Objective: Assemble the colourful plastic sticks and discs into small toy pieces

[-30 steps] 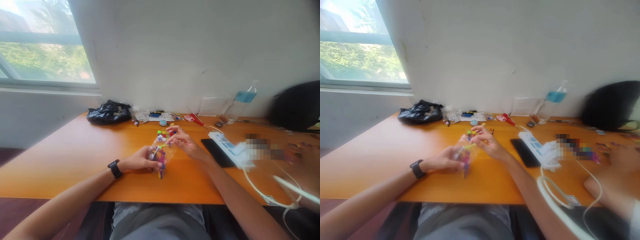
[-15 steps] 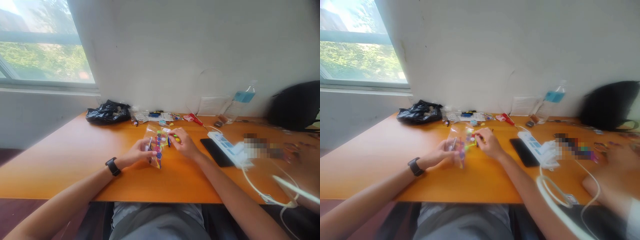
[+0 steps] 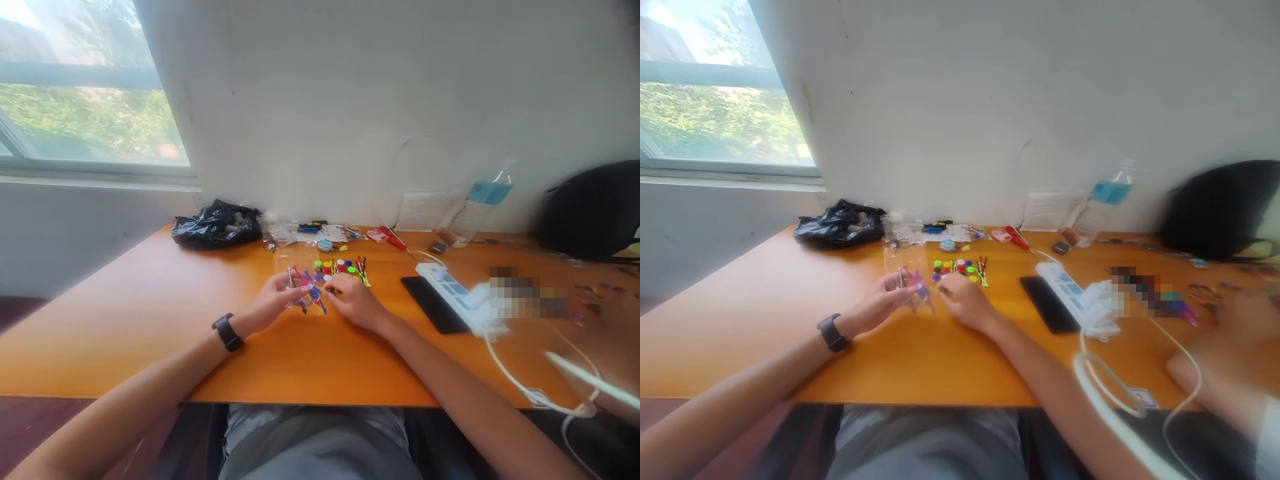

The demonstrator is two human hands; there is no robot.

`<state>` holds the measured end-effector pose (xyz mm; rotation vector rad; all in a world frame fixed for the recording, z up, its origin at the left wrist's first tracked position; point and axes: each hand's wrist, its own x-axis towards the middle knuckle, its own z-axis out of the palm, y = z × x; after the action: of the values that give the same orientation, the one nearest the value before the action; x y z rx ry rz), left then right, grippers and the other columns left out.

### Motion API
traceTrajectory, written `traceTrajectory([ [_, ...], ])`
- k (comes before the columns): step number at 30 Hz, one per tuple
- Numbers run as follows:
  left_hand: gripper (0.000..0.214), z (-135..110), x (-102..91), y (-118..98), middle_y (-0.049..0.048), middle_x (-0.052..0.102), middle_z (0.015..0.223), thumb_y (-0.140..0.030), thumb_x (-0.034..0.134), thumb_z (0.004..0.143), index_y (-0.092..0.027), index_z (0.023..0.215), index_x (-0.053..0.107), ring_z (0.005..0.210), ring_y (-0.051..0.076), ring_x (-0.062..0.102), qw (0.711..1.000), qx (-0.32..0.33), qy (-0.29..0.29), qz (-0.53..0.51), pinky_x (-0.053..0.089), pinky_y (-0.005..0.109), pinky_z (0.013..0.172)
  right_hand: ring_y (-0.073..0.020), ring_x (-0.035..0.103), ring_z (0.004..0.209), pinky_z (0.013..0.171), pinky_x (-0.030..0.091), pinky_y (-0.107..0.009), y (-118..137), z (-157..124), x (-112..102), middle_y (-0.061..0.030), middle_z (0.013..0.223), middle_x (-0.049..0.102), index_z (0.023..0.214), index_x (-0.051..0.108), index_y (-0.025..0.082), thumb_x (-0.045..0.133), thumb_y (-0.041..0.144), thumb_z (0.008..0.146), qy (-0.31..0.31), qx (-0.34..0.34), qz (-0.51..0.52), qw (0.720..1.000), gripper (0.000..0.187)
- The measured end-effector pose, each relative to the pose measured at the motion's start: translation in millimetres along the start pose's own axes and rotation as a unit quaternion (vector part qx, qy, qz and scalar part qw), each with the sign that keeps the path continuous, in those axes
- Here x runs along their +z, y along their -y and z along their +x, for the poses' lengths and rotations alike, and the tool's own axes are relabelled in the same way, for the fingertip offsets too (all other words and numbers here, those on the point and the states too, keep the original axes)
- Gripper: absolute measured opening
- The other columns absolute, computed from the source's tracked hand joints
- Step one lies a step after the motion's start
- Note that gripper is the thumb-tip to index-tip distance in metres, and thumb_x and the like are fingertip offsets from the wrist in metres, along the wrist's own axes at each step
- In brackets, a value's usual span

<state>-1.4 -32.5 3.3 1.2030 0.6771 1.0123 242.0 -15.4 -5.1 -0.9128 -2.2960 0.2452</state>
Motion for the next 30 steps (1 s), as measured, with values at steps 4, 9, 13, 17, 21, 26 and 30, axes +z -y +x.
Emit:
traceTrajectory([
  [4,0.042,-3,4.4,-5,0.0116,0.077,0.103,-0.04,0.089,0.082,-0.014,0.109,0.069,0.09,0.022,0.076,0.999,-0.028,0.008,0.025,0.057,0.031,0.078,-0.0202,0.066,0.078,0.074,0.053,-0.034,-2,3,-17,-0.0052,0.091,0.073,0.112,0.072,0.023,0.062,0.033,0.102,-0.151,0.093,0.069,0.982,0.018],
  [9,0.041,-7,9.4,-2,0.0121,0.077,0.098,-0.04,0.089,0.082,-0.012,0.105,0.071,0.085,0.023,0.076,0.993,-0.074,0.089,0.037,0.059,0.032,0.076,-0.019,0.069,0.077,0.074,0.058,-0.034,-5,8,-40,-0.0023,0.089,0.073,0.125,0.063,0.026,0.067,0.048,0.099,-0.28,0.135,0.237,0.92,0.035],
  [13,0.038,-8,7.5,3,0.0109,0.077,0.098,-0.039,0.088,0.083,-0.012,0.106,0.073,0.081,0.019,0.073,0.983,-0.106,0.144,0.051,0.057,0.027,0.07,-0.0191,0.07,0.076,0.072,0.061,-0.035,-11,12,-46,-0.0029,0.088,0.074,0.118,0.066,0.025,0.073,0.051,0.095,-0.325,0.139,0.322,0.878,0.035],
  [17,0.04,-8,5.8,3,0.0112,0.077,0.099,-0.041,0.086,0.085,-0.012,0.109,0.073,0.08,0.018,0.072,0.978,-0.091,0.167,0.086,0.056,0.024,0.067,-0.0175,0.069,0.071,0.068,0.062,-0.034,-10,13,-42,-0.0026,0.087,0.073,0.11,0.073,0.024,0.081,0.049,0.089,-0.327,0.15,0.346,0.867,0.034],
  [21,0.045,-10,8.0,2,0.012,0.077,0.103,-0.043,0.085,0.086,-0.013,0.117,0.072,0.081,0.018,0.072,0.971,-0.076,0.199,0.108,0.058,0.024,0.069,-0.018,0.069,0.07,0.068,0.061,-0.034,-4,11,-38,-0.0023,0.082,0.073,0.109,0.076,0.023,0.081,0.048,0.088,-0.293,0.166,0.321,0.885,0.033],
  [26,0.05,-12,10.9,2,0.012,0.076,0.102,-0.045,0.085,0.085,-0.014,0.121,0.071,0.079,0.018,0.072,0.967,-0.076,0.219,0.101,0.059,0.026,0.066,-0.0199,0.071,0.083,0.075,0.058,-0.033,6,8,-34,-0.0053,0.094,0.078,0.106,0.08,0.024,0.084,0.043,0.086,-0.207,0.156,0.251,0.933,0.029],
  [30,0.045,-12,12.0,3,0.0111,0.076,0.099,-0.045,0.087,0.083,-0.013,0.112,0.072,0.076,0.017,0.071,0.969,-0.07,0.212,0.109,0.058,0.026,0.065,-0.0216,0.07,0.087,0.078,0.058,-0.034,14,7,-34,-0.0056,0.093,0.076,0.095,0.079,0.023,0.085,0.043,0.085,-0.175,0.125,0.238,0.947,0.023],
])
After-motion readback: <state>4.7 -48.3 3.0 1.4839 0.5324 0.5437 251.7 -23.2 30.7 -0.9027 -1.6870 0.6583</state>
